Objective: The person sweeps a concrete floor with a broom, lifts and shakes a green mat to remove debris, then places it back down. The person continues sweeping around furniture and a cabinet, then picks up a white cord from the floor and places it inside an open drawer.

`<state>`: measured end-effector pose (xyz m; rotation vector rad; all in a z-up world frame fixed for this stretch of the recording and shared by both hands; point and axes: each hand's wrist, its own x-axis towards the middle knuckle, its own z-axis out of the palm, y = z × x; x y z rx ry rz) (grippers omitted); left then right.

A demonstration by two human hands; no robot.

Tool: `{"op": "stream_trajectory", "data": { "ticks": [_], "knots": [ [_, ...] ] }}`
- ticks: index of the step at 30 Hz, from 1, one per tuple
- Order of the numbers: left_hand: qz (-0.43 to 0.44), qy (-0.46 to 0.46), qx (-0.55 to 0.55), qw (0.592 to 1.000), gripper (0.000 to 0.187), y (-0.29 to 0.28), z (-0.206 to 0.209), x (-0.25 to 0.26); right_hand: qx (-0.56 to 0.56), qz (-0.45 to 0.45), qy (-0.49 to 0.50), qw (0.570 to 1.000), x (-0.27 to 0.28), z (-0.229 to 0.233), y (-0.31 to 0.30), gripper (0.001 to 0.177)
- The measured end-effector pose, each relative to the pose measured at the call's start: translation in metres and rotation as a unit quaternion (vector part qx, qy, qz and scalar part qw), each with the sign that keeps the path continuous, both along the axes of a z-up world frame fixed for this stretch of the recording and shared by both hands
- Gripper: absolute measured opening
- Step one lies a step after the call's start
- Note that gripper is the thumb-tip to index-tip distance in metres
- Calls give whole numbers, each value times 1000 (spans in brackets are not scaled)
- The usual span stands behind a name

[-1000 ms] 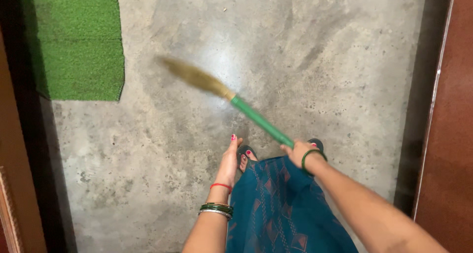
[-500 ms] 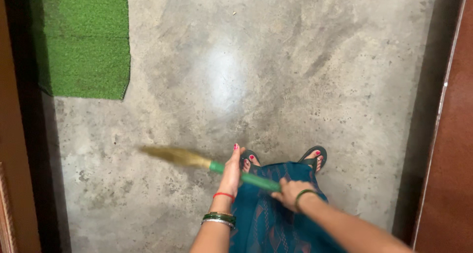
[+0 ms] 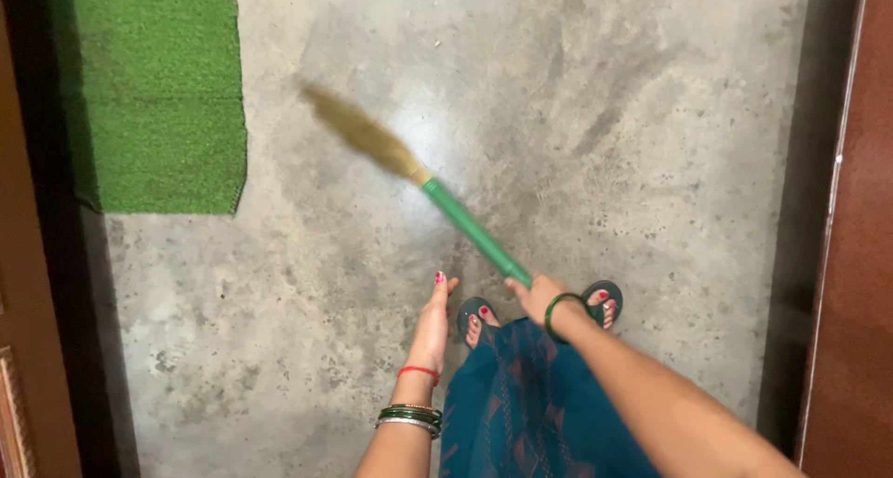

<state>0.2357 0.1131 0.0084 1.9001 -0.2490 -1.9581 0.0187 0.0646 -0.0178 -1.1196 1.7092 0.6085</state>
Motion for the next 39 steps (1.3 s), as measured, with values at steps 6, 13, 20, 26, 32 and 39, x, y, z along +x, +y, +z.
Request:
{"op": "stream_trajectory", "data": {
  "ticks": [6, 13, 20, 26, 32, 39],
  "knots": [
    [7, 10, -4, 1000, 83, -22, 11, 5, -108, 18, 9, 994, -29, 46, -17, 70],
    [24, 11, -4, 1000, 82, -48, 13, 22, 32, 138, 17, 990, -5, 60, -23, 71],
    [24, -11, 39, 999, 83, -73, -17, 43, 18, 98, -26, 995, 39, 11, -79, 74],
    [9, -9, 54, 998, 83, -122, -25, 37, 52, -113, -41, 991, 43, 17, -155, 75],
    [-14, -3, -14, 1000, 78, -181, -16, 21, -110, -104, -27, 988, 20, 31, -135, 68],
    [-10, -12, 12, 1000, 76, -224, 4, 21, 70, 30, -55, 996, 29, 35, -94, 71]
  ]
}}
